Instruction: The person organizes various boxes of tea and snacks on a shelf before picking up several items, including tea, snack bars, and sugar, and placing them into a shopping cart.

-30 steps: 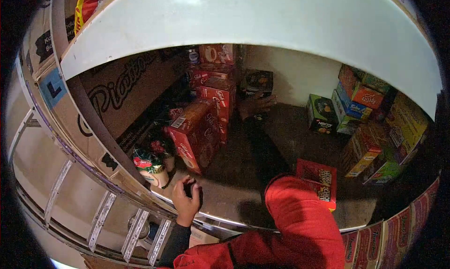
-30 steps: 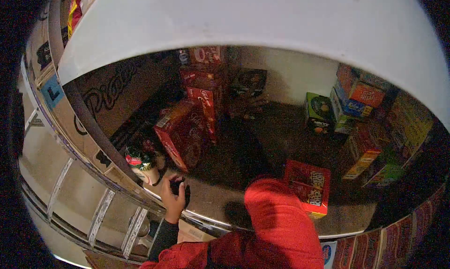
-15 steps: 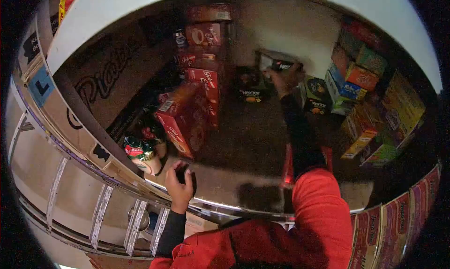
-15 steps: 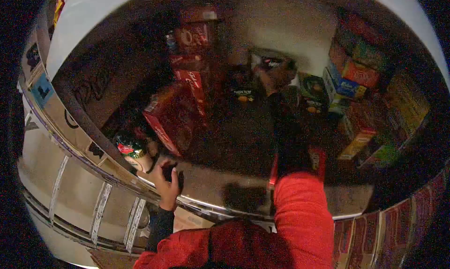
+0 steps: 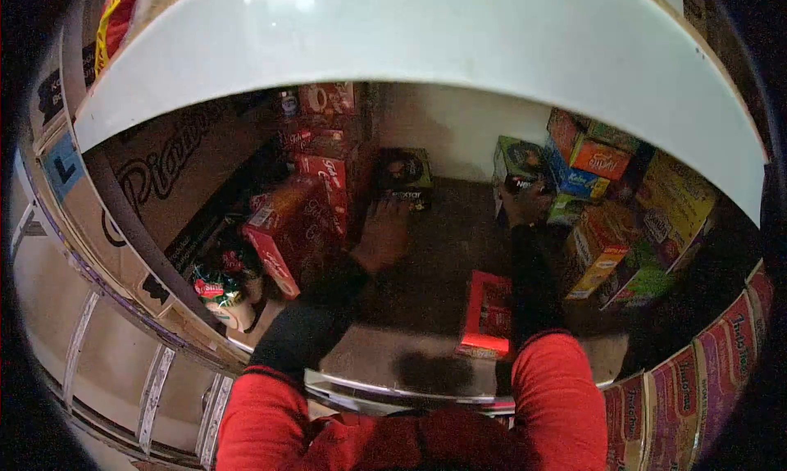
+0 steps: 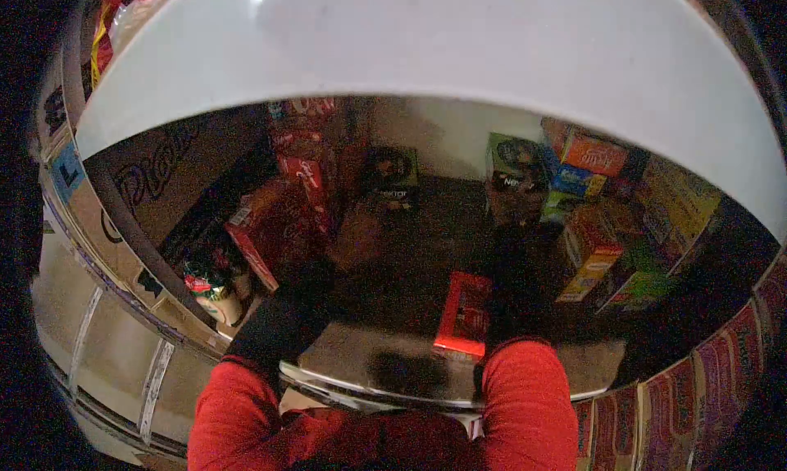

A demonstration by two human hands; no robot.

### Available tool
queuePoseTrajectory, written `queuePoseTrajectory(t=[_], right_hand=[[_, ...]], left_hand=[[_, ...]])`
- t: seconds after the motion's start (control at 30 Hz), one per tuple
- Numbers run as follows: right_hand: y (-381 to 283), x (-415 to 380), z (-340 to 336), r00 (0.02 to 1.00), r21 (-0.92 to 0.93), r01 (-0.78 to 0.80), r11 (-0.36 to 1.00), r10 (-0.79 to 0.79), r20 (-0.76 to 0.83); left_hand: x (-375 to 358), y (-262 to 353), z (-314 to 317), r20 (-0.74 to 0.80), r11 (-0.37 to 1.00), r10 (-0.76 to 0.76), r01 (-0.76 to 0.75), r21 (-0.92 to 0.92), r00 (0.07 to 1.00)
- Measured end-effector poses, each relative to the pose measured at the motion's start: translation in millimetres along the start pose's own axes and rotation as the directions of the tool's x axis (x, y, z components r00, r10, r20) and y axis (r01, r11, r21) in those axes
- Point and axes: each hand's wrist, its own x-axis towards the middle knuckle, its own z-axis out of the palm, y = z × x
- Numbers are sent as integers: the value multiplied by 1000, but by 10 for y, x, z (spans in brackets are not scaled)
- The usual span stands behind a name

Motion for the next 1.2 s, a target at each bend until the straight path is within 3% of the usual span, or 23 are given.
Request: queuePoseTrajectory(t=[0.07,0.1,0.2,0.27,0.4,0.47,0.53,0.6,0.67,0.7,0.8,0.9,0.97,1.0,1.03,1.1,1.17,1.2], right_hand=[[201,16,230,960,-206,110,972,-157,-231],[230,60,306,956,-200,116,973,-165,-244],[187,91,205,966,139,79,987,-41,-256],[-45,-182,-254,957,-149,235,961,-255,-138],[100,-75,81,954,-28,176,984,-178,-239],[-32,-135,-63,994,-49,52,997,-56,-90],[-25,-176,-43,980,-27,119,993,-122,-159],[-43,-177,-66,954,-10,185,983,-182,-239],[-73,-175,-105,997,-31,39,999,-41,-73],[-87,-192,-135,996,-32,36,999,-38,-77],[-70,-205,-150,972,62,161,985,-147,-185],[61,-98,-27,952,-2,208,978,-203,-231],[-149,-255,-293,994,-35,93,995,-95,-57],[-76,-205,-187,993,-38,92,995,-95,-72],[21,-138,-27,990,140,79,987,-61,-131],[-62,-184,-161,981,309,86,947,-26,-194],[-192,-355,-439,991,-14,129,992,-129,-38],[-203,-324,-449,991,-14,130,991,-130,-39]], left_hand=[[588,-318,666,-72,997,-12,18,79,997],[870,-502,1052,-137,994,-5,20,109,990],[1483,-1043,2107,-367,973,68,19,229,928],[1713,-1313,2556,-487,954,132,23,299,863],[1594,-1405,2343,-280,990,-23,61,128,960],[1586,-1352,2215,-237,992,-41,68,105,971],[1597,-1309,2107,-207,993,-61,81,88,976],[1649,-1235,2022,-202,992,-82,99,75,976],[1710,-1133,1985,-209,989,-113,130,69,971],[1738,-1078,1986,-214,987,-127,144,67,969],[1874,-957,2085,-248,977,-185,206,60,951],[2016,-855,2097,-275,960,-249,274,56,929],[2128,-883,2142,-291,946,-292,320,53,911],[2183,-926,2180,-291,938,-315,343,50,904],[2223,-976,2219,-294,928,-339,369,49,894],[2271,-991,2199,-291,911,-383,411,40,877],[2286,-990,2143,-289,892,-422,450,33,859],[2292,-978,2123,-279,889,-431,457,31,858]])
